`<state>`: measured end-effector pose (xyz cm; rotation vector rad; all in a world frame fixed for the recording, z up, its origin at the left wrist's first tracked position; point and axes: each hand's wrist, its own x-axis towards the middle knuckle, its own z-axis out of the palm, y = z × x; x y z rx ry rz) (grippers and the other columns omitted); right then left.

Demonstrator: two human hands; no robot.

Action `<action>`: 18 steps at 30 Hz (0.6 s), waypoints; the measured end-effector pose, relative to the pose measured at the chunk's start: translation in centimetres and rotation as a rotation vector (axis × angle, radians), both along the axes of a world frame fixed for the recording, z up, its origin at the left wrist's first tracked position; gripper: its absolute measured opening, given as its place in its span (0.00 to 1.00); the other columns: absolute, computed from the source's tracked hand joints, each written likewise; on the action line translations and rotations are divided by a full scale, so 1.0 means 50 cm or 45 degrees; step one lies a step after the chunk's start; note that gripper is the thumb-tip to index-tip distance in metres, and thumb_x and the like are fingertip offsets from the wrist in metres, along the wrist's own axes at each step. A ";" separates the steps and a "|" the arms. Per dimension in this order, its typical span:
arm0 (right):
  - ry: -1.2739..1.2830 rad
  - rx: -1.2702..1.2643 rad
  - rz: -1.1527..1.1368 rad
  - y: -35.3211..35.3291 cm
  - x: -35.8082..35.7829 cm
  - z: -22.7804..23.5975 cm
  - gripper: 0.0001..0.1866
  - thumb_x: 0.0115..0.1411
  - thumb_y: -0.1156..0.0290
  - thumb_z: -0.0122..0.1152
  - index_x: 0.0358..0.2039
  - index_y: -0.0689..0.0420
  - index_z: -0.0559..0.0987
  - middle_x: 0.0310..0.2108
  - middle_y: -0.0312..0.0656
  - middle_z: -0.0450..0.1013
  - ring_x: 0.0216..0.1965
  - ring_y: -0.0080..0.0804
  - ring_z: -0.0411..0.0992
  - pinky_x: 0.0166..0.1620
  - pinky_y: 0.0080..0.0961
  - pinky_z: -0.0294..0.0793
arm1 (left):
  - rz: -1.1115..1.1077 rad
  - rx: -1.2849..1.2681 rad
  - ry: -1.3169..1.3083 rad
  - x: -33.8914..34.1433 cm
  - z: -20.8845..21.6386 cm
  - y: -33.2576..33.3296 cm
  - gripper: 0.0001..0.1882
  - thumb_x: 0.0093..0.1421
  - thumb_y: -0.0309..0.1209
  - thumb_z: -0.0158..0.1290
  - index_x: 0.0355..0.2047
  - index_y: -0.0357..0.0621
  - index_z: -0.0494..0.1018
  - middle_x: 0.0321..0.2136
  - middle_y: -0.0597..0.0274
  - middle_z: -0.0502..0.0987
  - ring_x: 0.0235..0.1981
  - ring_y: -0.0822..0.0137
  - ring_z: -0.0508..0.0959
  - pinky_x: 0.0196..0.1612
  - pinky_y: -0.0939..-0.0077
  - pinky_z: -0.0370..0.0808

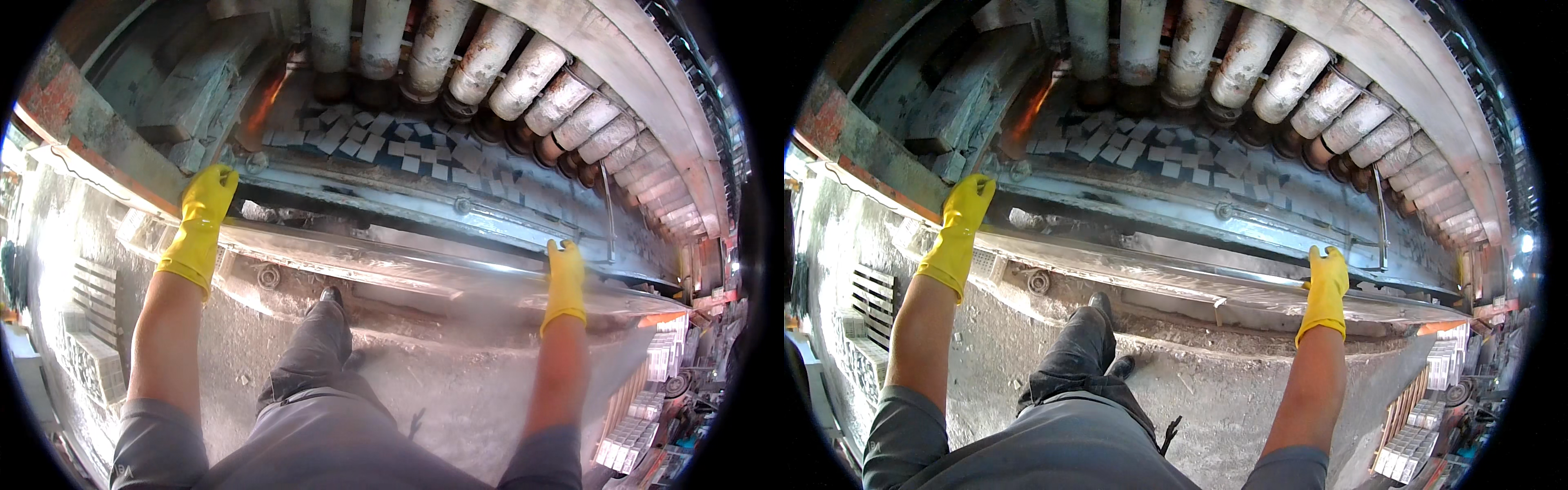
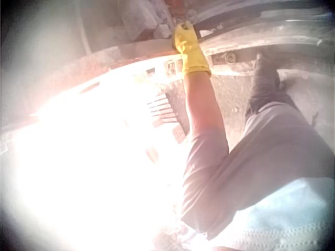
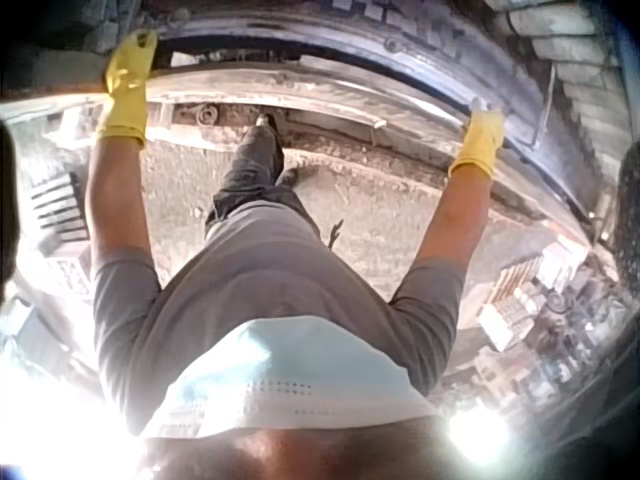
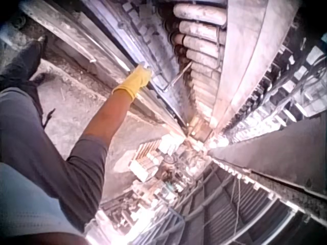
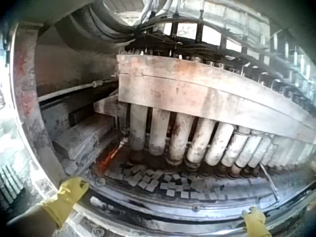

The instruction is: The person repeatedly places small white rectangular blocks into a rotating industrial machine. The blocks are fed into the machine's opening and carried by rotating rollers. The person uses both hands to handle the blocks and ensure they enter the machine.

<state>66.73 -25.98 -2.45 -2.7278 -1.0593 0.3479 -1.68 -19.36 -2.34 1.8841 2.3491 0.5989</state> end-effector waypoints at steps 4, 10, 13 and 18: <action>0.027 0.013 -0.005 -0.027 -0.010 -0.008 0.33 0.63 0.48 0.60 0.63 0.56 0.76 0.52 0.46 0.80 0.36 0.40 0.84 0.37 0.33 0.85 | -0.021 0.073 -0.005 -0.016 -0.016 -0.029 0.18 0.63 0.46 0.59 0.44 0.47 0.82 0.41 0.54 0.85 0.46 0.50 0.83 0.49 0.59 0.78; 0.066 0.073 -0.055 -0.067 -0.004 -0.028 0.33 0.62 0.48 0.58 0.62 0.56 0.77 0.53 0.46 0.80 0.35 0.40 0.85 0.44 0.34 0.83 | -0.016 0.009 -0.057 -0.010 -0.027 -0.050 0.17 0.64 0.45 0.58 0.45 0.47 0.81 0.42 0.53 0.84 0.47 0.49 0.83 0.50 0.58 0.78; -0.056 0.057 -0.004 -0.075 0.038 -0.076 0.33 0.63 0.47 0.58 0.62 0.55 0.77 0.53 0.47 0.80 0.36 0.41 0.85 0.47 0.35 0.81 | -0.039 0.034 -0.051 -0.016 -0.041 -0.062 0.18 0.64 0.45 0.58 0.46 0.47 0.81 0.43 0.53 0.84 0.47 0.49 0.82 0.51 0.58 0.78; 0.038 0.050 -0.032 -0.084 0.003 -0.043 0.33 0.63 0.47 0.57 0.63 0.55 0.76 0.52 0.48 0.81 0.29 0.41 0.84 0.46 0.33 0.81 | -0.006 -0.004 -0.019 -0.013 -0.038 -0.074 0.19 0.64 0.46 0.57 0.46 0.47 0.81 0.44 0.53 0.84 0.47 0.48 0.83 0.51 0.58 0.78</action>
